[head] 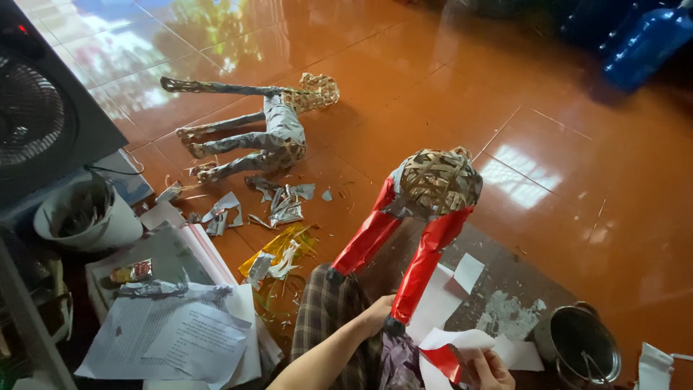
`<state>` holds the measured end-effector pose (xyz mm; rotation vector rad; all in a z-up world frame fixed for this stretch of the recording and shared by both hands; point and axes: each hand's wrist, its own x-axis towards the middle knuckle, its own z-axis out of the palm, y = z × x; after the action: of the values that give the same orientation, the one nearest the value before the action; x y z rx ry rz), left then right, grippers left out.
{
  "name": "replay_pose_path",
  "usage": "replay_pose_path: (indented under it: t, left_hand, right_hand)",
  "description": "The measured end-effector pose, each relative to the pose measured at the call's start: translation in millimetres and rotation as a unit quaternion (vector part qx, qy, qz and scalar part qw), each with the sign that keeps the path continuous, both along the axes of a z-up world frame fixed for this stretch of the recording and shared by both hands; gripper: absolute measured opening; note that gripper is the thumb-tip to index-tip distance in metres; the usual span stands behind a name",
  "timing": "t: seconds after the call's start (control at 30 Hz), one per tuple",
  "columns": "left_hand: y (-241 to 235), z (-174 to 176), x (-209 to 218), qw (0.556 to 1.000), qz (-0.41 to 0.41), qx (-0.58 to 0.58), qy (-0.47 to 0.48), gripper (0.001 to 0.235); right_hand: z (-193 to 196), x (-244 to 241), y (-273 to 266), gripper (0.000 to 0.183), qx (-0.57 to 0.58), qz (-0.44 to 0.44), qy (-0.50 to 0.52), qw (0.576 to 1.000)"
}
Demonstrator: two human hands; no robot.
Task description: Wrapping paper strips around a wire frame to create a giraffe craft.
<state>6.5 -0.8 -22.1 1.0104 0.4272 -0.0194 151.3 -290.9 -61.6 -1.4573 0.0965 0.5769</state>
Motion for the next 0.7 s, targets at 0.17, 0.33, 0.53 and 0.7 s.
replay_pose_path:
  t: [0.17,0.33,0.53,0.7]
  left_hand:
    - [2,-8,4,0.999,0.008,-0.028,-0.017,0.008]
    - [7,20,6,0.999,-0.007,-0.025,0.036,0.016]
    - [14,-1,-5,0.961,-0.002,-0.255,-0.110,0.076]
    - [8,45,-13,0.978,0.002,-0.166,-0.123,0.098]
  right_hand:
    - [14,-10,8,0.028,-0.020,-0.017,-0.018,0.999]
    - [23,-13,10,0.025,0.000,-0.005,-0.004,1.000]
    - [11,-8,-1,0.025,0.003,-0.005,-0.025,1.000]
    - [3,-7,4,0.020,-0.009,-0.006,-0.062,0.998]
